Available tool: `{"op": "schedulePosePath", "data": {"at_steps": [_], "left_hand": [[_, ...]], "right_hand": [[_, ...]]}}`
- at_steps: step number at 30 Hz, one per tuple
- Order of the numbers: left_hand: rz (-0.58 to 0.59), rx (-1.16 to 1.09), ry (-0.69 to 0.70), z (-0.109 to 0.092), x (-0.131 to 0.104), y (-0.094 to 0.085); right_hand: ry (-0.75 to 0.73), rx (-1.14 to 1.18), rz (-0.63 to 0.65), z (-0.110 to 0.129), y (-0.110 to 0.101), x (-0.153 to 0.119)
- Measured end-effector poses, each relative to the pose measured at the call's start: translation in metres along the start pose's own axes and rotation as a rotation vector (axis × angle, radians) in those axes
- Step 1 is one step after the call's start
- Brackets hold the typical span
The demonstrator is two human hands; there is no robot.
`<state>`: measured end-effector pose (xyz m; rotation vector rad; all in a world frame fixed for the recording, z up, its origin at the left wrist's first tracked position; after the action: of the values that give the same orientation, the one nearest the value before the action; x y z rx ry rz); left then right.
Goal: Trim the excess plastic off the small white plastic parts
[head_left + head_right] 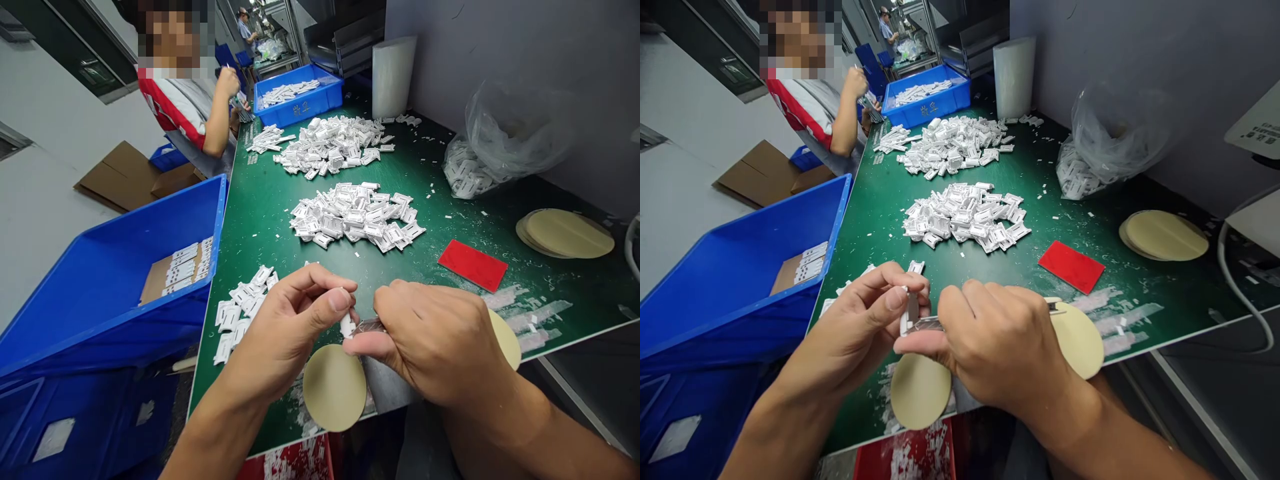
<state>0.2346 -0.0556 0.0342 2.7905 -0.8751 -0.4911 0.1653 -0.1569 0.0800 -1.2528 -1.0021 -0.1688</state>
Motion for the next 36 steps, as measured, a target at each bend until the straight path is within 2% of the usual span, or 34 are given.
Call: {"op": "schedulePosePath", "data": {"at_steps": [2, 4, 6, 8, 10, 12, 15, 18, 20, 22, 24, 26, 31, 34, 36], "left_hand": [[0.007, -0.011, -0.008, 0.0, 0.0, 0.001], [-0.04, -0.042, 0.005, -0.004, 0.001, -0.006], [-0.179, -0.07, 0.065, -0.013, 0.001, -0.024], [-0.387, -0.026, 0.197, -0.028, -0.004, -0.048], [-0.574, 0.196, 0.343, -0.046, -0.012, -0.064], [-0.689, 0.562, 0.436, -0.057, -0.016, -0.063], [-0.659, 1.075, 0.447, -0.049, -0.002, -0.047], [-0.577, 1.427, 0.334, -0.024, 0.018, -0.041], [-0.573, 1.551, 0.256, -0.013, 0.026, -0.045], [-0.594, 1.584, 0.235, -0.01, 0.027, -0.05], [-0.64, 1.585, 0.23, -0.012, 0.024, -0.056], [-0.692, 1.583, 0.224, -0.015, 0.02, -0.06], [-0.769, 1.531, 0.26, -0.023, 0.012, -0.059], [-0.793, 1.468, 0.316, -0.031, 0.008, -0.054], [-0.79, 1.424, 0.361, -0.036, 0.006, -0.049]], "right_hand": [[-0.015, 0.032, -0.005, 0.002, 0.0, 0.0], [-0.037, 0.116, -0.021, 0.005, -0.001, 0.001], [-0.046, 0.241, -0.085, 0.005, -0.006, 0.001], [-0.023, 0.36, -0.193, 0.001, -0.016, -0.001], [0.037, 0.429, -0.299, -0.006, -0.026, -0.005], [0.108, 0.421, -0.35, -0.013, -0.034, -0.009], [0.23, 0.26, -0.388, -0.022, -0.049, -0.015], [0.433, 0.087, -0.418, -0.049, -0.067, -0.025], [0.517, -0.006, -0.322, -0.073, -0.068, -0.025], [0.493, -0.089, -0.044, -0.097, -0.05, -0.018], [0.423, -0.149, 0.323, -0.118, -0.018, -0.017], [0.373, -0.171, 0.478, -0.134, 0.002, -0.017], [0.295, -0.195, 0.582, -0.149, 0.03, -0.015], [0.275, -0.177, 0.565, -0.15, 0.031, -0.016], [0.286, -0.152, 0.516, -0.151, 0.022, -0.017]]}}
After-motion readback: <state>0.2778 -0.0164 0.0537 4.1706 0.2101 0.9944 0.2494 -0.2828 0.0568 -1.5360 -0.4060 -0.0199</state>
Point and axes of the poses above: each hand's wrist, its own x-axis towards the middle knuckle, its own y-axis out of the palm, z = x × y, the point moved 9 cm from there along x, towards the middle knuckle, and after that the axes turned 11 degrees about -y, right-handed, at the moved point
